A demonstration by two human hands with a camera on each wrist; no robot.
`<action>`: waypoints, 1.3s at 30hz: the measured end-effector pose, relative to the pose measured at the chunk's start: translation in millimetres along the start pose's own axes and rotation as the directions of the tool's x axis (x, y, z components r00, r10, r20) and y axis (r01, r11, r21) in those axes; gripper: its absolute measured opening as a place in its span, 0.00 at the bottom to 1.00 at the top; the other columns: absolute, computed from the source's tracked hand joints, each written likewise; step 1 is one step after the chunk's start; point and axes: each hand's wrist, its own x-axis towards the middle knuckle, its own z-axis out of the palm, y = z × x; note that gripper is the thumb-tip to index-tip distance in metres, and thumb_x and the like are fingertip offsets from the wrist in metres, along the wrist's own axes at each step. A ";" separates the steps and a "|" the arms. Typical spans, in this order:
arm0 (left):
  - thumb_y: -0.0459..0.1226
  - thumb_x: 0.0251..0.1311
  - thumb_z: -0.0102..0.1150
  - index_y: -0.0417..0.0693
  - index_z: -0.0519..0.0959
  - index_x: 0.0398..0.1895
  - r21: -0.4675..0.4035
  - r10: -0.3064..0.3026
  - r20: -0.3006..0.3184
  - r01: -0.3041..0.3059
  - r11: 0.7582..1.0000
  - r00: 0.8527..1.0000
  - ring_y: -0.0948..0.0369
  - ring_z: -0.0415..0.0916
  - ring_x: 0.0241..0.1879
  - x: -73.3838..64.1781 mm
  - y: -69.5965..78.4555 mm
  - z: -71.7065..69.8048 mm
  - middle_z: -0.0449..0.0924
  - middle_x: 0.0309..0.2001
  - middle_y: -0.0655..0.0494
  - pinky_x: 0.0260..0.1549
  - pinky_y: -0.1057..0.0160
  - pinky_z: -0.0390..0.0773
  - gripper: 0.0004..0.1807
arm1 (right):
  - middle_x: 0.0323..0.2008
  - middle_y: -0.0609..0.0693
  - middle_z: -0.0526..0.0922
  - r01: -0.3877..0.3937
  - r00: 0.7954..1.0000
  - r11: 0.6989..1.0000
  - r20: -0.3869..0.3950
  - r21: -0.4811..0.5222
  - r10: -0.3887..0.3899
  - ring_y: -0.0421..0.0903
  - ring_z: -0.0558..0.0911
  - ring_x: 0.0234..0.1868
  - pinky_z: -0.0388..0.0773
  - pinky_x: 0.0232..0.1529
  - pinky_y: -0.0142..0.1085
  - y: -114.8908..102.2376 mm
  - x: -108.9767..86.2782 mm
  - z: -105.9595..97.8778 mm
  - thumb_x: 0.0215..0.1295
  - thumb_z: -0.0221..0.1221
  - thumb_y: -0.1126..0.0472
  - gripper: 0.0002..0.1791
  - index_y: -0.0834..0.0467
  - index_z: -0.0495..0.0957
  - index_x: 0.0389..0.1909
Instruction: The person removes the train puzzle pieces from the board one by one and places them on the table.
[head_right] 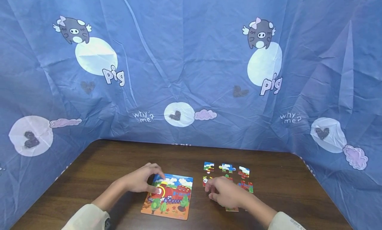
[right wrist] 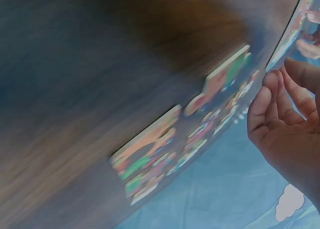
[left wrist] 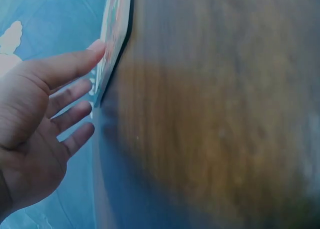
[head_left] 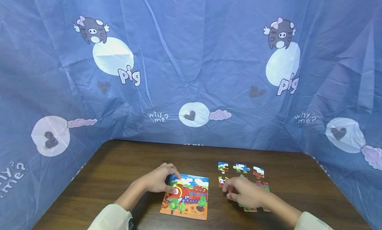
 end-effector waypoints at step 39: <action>0.49 0.60 0.72 0.50 0.78 0.65 0.067 -0.059 0.028 0.057 0.996 0.998 0.48 0.66 0.66 -3.1 -7.6 0.5 0.72 0.64 0.51 0.63 0.42 0.70 0.30 | 0.22 0.37 0.75 0.165 0.980 0.986 0.121 -0.026 -0.161 0.30 0.70 0.21 0.72 0.26 0.25 -60.8 86.1 52.0 0.68 0.66 0.62 0.06 0.58 0.82 0.43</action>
